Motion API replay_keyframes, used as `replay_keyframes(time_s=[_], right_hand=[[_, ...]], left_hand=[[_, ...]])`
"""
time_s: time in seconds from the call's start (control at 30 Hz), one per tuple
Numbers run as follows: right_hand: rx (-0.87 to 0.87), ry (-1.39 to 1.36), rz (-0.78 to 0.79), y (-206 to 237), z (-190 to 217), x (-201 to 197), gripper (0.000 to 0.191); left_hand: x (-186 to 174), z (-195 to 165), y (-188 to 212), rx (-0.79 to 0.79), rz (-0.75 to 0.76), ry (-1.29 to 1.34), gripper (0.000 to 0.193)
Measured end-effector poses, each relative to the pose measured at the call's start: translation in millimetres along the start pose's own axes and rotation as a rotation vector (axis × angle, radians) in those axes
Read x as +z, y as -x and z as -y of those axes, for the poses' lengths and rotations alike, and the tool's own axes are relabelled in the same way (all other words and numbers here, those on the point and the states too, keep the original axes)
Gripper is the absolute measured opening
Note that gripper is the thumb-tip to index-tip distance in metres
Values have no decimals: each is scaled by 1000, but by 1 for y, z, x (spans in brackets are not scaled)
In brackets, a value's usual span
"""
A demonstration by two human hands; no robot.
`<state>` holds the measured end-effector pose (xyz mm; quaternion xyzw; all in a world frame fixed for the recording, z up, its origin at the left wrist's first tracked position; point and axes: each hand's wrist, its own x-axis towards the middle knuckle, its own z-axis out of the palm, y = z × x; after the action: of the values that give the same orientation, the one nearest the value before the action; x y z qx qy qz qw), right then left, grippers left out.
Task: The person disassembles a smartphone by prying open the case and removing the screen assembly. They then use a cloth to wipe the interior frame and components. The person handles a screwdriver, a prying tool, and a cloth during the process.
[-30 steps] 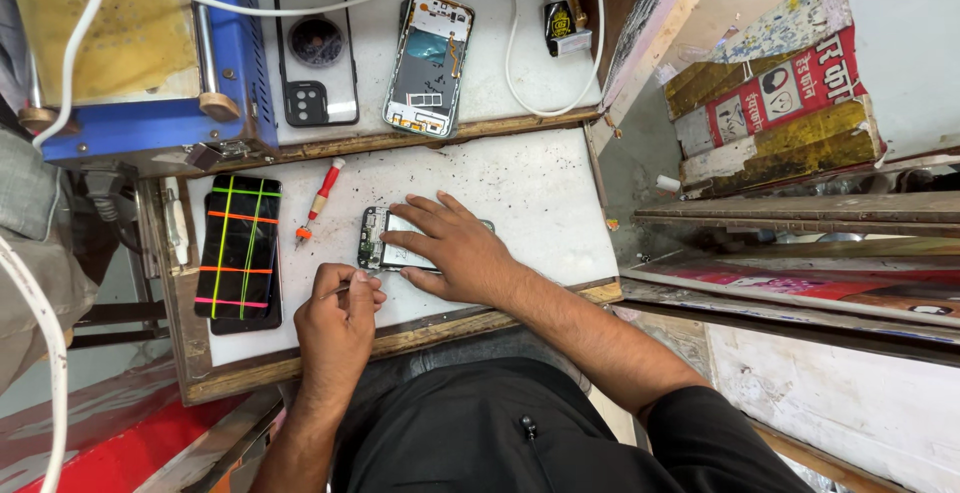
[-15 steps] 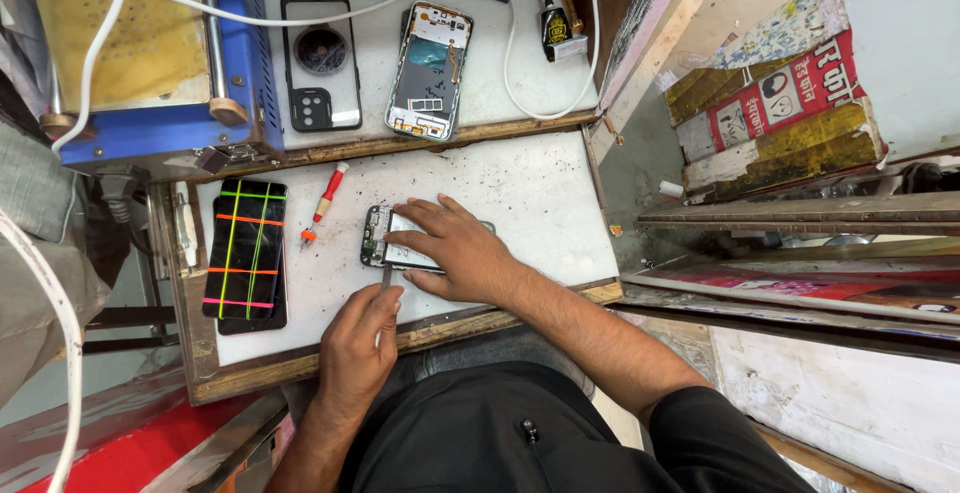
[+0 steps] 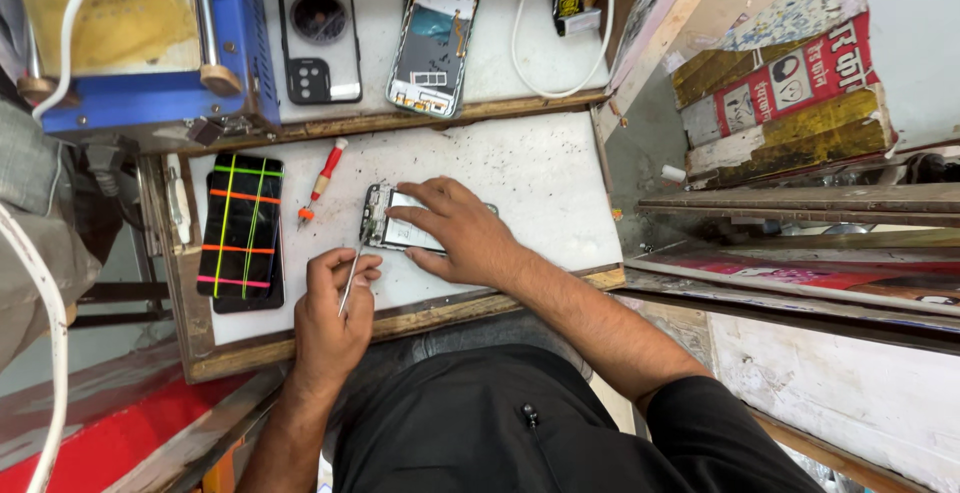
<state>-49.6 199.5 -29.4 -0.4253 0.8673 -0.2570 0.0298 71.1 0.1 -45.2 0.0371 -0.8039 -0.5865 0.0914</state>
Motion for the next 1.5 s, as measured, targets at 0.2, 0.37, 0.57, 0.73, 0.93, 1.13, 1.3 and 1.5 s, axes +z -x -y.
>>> replay_keyframes(time_s=[0.2, 0.37, 0.57, 0.73, 0.93, 1.13, 1.3, 1.5], right_hand=[[8, 9, -5, 0, 3, -2, 53], [3, 17, -8, 0, 3, -2, 50], [-2, 38, -16, 0, 2, 1, 47], [8, 28, -3, 0, 1, 2, 46], [-2, 21, -14, 0, 2, 0, 47], [-2, 6, -9, -1, 3, -1, 47], [-23, 11, -34, 0, 2, 1, 47], [-25, 15, -28, 0, 1, 1, 51]], left_hand=[[-2, -4, -1, -50, -42, -104, 14], [3, -4, -4, 25, -81, -126, 12], [7, -2, -9, 10, -40, -131, 10], [6, -2, -8, -5, -44, -141, 11], [6, -6, -9, -6, -50, -185, 11], [6, -7, -9, 20, -58, -199, 11], [9, -2, -8, -11, -77, -222, 11], [18, 1, -5, 206, -73, -416, 10]])
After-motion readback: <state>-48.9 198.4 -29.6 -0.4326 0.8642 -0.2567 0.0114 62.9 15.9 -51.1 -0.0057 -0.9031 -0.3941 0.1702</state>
